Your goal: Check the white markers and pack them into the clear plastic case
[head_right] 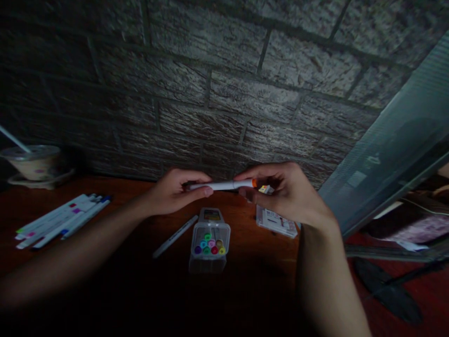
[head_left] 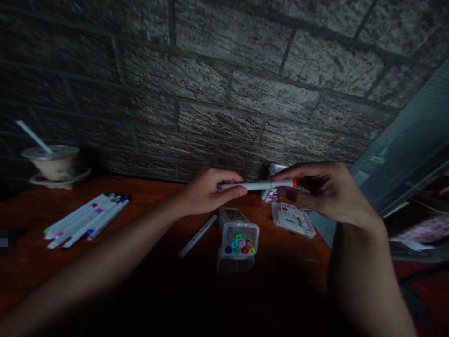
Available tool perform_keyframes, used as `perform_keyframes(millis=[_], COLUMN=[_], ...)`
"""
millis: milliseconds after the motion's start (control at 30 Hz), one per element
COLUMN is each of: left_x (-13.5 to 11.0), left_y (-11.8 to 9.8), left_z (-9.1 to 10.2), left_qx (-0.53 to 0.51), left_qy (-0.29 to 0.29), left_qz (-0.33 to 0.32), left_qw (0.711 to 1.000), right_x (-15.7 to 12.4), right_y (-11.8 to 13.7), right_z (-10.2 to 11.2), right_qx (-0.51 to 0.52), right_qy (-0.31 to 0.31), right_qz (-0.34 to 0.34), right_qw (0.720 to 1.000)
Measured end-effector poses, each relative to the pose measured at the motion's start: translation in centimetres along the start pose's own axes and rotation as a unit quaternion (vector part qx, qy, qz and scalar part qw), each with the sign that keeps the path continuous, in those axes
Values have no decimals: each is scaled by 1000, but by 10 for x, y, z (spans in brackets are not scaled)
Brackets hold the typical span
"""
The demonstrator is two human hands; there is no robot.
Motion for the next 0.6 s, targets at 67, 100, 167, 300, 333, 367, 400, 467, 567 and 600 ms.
perform_keyframes(millis=[67, 100, 167, 300, 333, 367, 400, 467, 567, 600], left_x=[0, 0, 0, 2, 3, 4, 5, 6, 7, 6], left_y=[1, 2, 7, 24, 29, 33, 36, 41, 40, 39], left_z=[-5, -7, -9, -8, -7, -7, -6, -7, -14, -17], left_qx=[0, -3, -20, -97, -115, -127, -134, -132, -87, -68], left_qy=[29, 43, 55, 32, 23, 13, 4, -5, 14, 25], left_qz=[-2, -2, 5, 27, 33, 37, 41, 46, 40, 34], left_qw=[1000, 999, 998, 994, 993, 991, 990, 990, 995, 997], right_x=[0, -1, -3, -17, -23, -31, -40, -60, -87, -94], right_y=[0, 1, 5, 26, 31, 36, 39, 46, 52, 54], right_z=[1, 2, 7, 21, 25, 28, 31, 37, 35, 33], right_qx=[2, 2, -7, -41, -50, -61, -77, -115, -174, -196], right_qy=[-15, -28, -66, -144, -163, -179, -195, -230, -238, -236], right_qz=[-7, -10, -10, 22, 31, 35, 33, 28, 12, 11], right_qw=[1000, 1000, 998, 988, 985, 981, 977, 966, 955, 952])
Point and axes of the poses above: each hand's wrist, its own x-axis towards the middle knuckle, its own z-axis out of the back of the hand, y = z × x, the point moved 10 cm from there along x, towards the middle knuckle, and after that the axes turned 1 degree about z, right-handed, at the moved point
